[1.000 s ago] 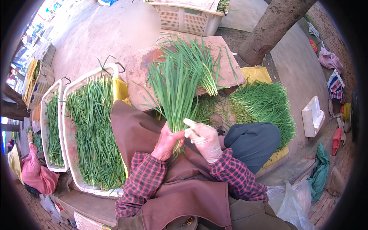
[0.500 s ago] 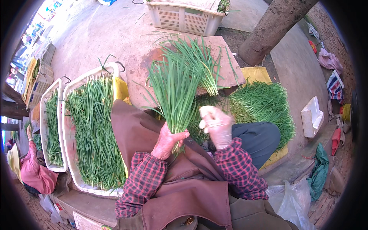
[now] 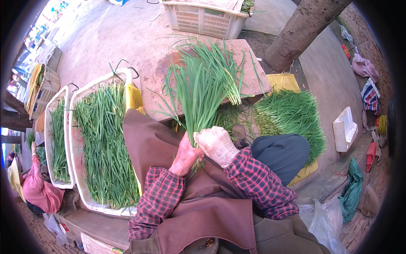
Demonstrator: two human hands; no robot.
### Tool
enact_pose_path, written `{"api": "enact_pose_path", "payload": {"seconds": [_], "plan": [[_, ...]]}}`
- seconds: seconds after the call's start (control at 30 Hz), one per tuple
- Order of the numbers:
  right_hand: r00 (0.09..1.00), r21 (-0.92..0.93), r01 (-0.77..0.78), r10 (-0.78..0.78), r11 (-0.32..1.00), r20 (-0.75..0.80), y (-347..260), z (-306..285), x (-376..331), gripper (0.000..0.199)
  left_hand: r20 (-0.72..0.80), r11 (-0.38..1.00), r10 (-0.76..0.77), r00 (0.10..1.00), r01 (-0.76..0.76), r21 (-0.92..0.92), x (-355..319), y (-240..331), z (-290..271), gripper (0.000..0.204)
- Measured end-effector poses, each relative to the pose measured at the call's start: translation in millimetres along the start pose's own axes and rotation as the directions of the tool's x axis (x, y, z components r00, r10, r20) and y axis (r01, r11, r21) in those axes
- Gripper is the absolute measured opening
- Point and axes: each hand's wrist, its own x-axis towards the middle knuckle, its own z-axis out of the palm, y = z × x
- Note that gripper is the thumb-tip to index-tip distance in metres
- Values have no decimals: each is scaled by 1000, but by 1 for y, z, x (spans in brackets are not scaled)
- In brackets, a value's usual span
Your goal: The person sorts chives by hand, removing unwanted leaves and organizing the stalks into bundles.
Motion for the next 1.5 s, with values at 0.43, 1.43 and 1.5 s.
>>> {"api": "enact_pose_path", "payload": {"seconds": [0.43, 1.43, 1.5], "plan": [[364, 744, -495, 885, 448, -291, 26, -81, -11, 6, 7, 973, -104, 995, 103, -204, -2, 7, -9, 29], [611, 902, -184, 674, -390, 415, 17, 10, -8, 18, 222, 930, -54, 974, 130, -345, -11, 0, -11, 49], [602, 901, -178, 681, -395, 417, 17, 9, -8, 18, 206, 939, -48, 977, 115, -325, -11, 2, -9, 48]]}}
